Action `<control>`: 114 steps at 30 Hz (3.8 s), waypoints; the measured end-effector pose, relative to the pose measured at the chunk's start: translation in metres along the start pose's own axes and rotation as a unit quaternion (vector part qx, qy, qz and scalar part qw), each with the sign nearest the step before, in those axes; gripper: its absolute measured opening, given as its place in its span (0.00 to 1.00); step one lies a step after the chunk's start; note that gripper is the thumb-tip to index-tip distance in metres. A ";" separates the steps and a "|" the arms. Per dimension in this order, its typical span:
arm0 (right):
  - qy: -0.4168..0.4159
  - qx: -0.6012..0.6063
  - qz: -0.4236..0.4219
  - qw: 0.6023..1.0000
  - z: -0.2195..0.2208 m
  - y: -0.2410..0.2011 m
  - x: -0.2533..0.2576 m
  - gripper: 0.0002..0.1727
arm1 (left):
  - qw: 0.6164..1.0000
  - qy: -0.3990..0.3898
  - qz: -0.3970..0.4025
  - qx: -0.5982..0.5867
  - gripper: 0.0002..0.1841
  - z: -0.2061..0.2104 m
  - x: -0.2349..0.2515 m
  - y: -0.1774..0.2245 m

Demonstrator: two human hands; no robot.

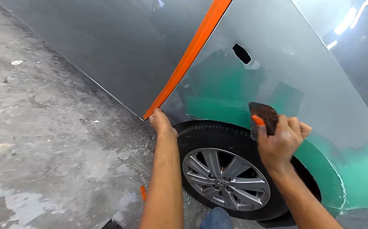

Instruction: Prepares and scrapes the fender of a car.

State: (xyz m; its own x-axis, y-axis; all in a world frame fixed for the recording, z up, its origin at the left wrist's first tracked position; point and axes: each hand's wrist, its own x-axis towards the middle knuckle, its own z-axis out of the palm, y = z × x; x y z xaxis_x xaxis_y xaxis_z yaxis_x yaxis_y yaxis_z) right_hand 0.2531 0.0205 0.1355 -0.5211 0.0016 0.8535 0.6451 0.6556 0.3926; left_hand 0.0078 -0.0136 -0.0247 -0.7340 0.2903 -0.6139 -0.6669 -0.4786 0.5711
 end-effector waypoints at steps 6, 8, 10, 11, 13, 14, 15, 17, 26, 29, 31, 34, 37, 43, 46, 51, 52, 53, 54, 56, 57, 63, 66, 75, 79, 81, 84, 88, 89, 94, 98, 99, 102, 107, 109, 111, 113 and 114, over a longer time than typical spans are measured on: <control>0.000 0.020 -0.040 0.999 0.049 -0.058 0.014 0.21 | 1.000 0.002 -0.003 0.009 0.26 0.001 0.002 -0.001; -0.007 0.026 -0.056 0.998 0.062 -0.073 0.015 0.19 | 1.000 0.005 -0.010 0.003 0.26 0.001 0.004 0.000; -0.022 0.038 -0.080 0.996 0.068 -0.085 0.014 0.16 | 1.000 0.009 -0.010 0.008 0.26 0.002 0.005 -0.001; -0.036 0.057 -0.101 0.993 0.067 -0.087 0.014 0.15 | 1.000 0.012 -0.006 0.013 0.26 0.003 0.006 -0.002; -0.092 0.117 -0.148 0.978 0.051 -0.083 0.013 0.15 | 1.000 0.012 -0.004 0.017 0.26 0.004 0.007 -0.003; -0.135 0.147 -0.165 0.966 0.037 -0.077 0.011 0.15 | 1.000 0.010 -0.005 0.019 0.26 0.004 0.009 -0.004; -0.182 0.161 -0.177 0.954 0.020 -0.067 0.009 0.15 | 1.000 0.007 -0.007 0.018 0.27 0.004 0.010 -0.004; -0.288 0.140 -0.168 0.932 -0.022 -0.037 -0.002 0.15 | 1.000 0.005 -0.010 0.018 0.26 0.003 0.009 -0.004; -0.383 -0.090 0.127 0.911 -0.175 0.107 -0.145 0.21 | 0.999 -0.023 -0.004 0.048 0.31 0.000 0.010 -0.016; -0.382 -0.137 0.228 0.885 -0.200 0.122 -0.194 0.19 | 0.998 -0.020 0.001 0.057 0.32 -0.001 0.015 -0.021; -0.368 -0.148 0.254 0.882 -0.202 0.131 -0.214 0.18 | 0.998 -0.019 0.007 0.066 0.31 -0.002 0.014 -0.023; -0.333 -0.160 0.243 0.897 -0.195 0.144 -0.227 0.21 | 0.997 -0.020 0.008 0.071 0.31 -0.004 0.014 -0.024; -0.298 -0.169 0.229 0.911 -0.190 0.152 -0.225 0.24 | 0.998 -0.017 0.006 0.067 0.29 -0.006 0.016 -0.025; -0.269 -0.148 0.161 0.938 -0.186 0.161 -0.204 0.27 | 0.998 -0.016 0.001 0.055 0.30 -0.004 0.017 -0.024; -0.267 -0.175 0.140 0.937 -0.184 0.159 -0.200 0.26 | 0.999 -0.014 -0.003 0.049 0.30 -0.004 0.019 -0.024; -0.188 -0.175 0.107 0.960 -0.159 0.128 -0.150 0.22 | 0.999 -0.006 0.001 0.050 0.29 -0.003 0.019 -0.021; -0.176 -0.165 0.099 0.965 -0.153 0.121 -0.137 0.21 | 0.999 -0.008 0.002 0.052 0.28 -0.003 0.019 -0.021; -0.167 -0.156 0.097 0.969 -0.146 0.116 -0.128 0.19 | 0.999 -0.009 0.000 0.053 0.29 -0.003 0.019 -0.021; -0.160 -0.149 0.100 0.971 -0.141 0.113 -0.125 0.18 | 0.999 -0.010 -0.003 0.051 0.30 -0.004 0.020 -0.021; -0.152 -0.147 0.117 0.970 -0.137 0.112 -0.131 0.18 | 0.999 -0.012 -0.009 0.043 0.30 -0.004 0.019 -0.020; -0.152 -0.150 0.127 0.969 -0.138 0.114 -0.137 0.19 | 0.999 -0.017 -0.011 0.042 0.29 -0.005 0.019 -0.018; -0.132 -0.123 0.101 0.978 -0.131 0.113 -0.127 0.17 | 0.998 -0.019 -0.001 0.054 0.25 -0.005 0.019 -0.020; -0.126 -0.108 0.091 0.982 -0.122 0.108 -0.120 0.13 | 0.998 -0.019 -0.006 0.053 0.23 -0.005 0.018 -0.019; -0.114 -0.099 0.114 0.982 -0.116 0.099 -0.115 0.14 | 0.999 -0.018 -0.009 0.048 0.31 -0.003 0.016 -0.019; -0.101 -0.104 0.095 0.985 -0.121 0.108 -0.125 0.16 | 0.999 -0.013 -0.006 0.052 0.28 -0.005 0.021 -0.015; -0.102 -0.104 0.084 0.986 -0.120 0.110 -0.121 0.15 | 0.999 -0.016 0.000 0.047 0.27 -0.005 0.020 -0.017; -0.100 -0.081 0.070 0.989 -0.104 0.087 -0.099 0.13 | 0.999 -0.017 0.009 0.039 0.25 -0.005 0.019 -0.019; -0.120 -0.075 0.062 0.988 -0.101 0.077 -0.088 0.13 | 0.998 -0.007 0.019 0.067 0.23 -0.005 0.020 -0.018; -0.124 -0.082 0.057 0.987 -0.106 0.082 -0.088 0.13 | 0.997 -0.007 0.018 0.070 0.25 -0.005 0.019 -0.017; -0.151 -0.080 -0.001 0.985 -0.098 0.067 -0.058 0.13 | 0.996 0.014 0.032 0.081 0.17 0.000 0.020 -0.021; -0.171 -0.072 -0.034 0.982 -0.075 0.041 -0.039 0.10 | 0.997 0.017 0.029 0.065 0.18 0.001 0.019 -0.017; -0.170 -0.078 -0.031 0.982 -0.078 0.042 -0.041 0.10 | 0.998 0.016 0.022 0.061 0.18 0.000 0.019 -0.015; -0.160 -0.088 -0.027 0.983 -0.084 0.050 -0.044 0.12 | 0.998 0.022 0.018 0.064 0.20 0.002 0.017 -0.011; -0.183 -0.062 -0.060 0.979 -0.053 0.023 -0.026 0.08 | 0.993 0.045 0.059 0.097 0.23 0.007 0.023 -0.019; -0.191 -0.062 -0.070 0.977 -0.048 0.017 -0.021 0.07 | 0.993 0.043 0.058 0.089 0.22 0.006 0.026 -0.019; -0.191 -0.069 -0.074 0.976 -0.056 0.021 -0.022 0.08 | 0.994 0.041 0.051 0.091 0.22 0.004 0.026 -0.018; -0.189 -0.075 -0.084 0.976 -0.058 0.025 -0.019 0.09 | 0.990 0.055 0.056 0.117 0.21 0.007 0.024 -0.014; -0.194 -0.071 -0.087 0.975 -0.056 0.022 -0.017 0.09 | 0.987 0.062 0.060 0.134 0.21 0.008 0.019 -0.013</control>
State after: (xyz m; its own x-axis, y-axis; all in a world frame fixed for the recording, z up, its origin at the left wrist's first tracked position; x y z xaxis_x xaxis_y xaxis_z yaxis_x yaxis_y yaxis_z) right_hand 0.3079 -0.0074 0.1488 -0.7836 0.2042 0.5868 0.5851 0.5603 0.5863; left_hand 0.0012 0.0049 -0.0398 -0.7995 0.1326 -0.5859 -0.5983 -0.2630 0.7569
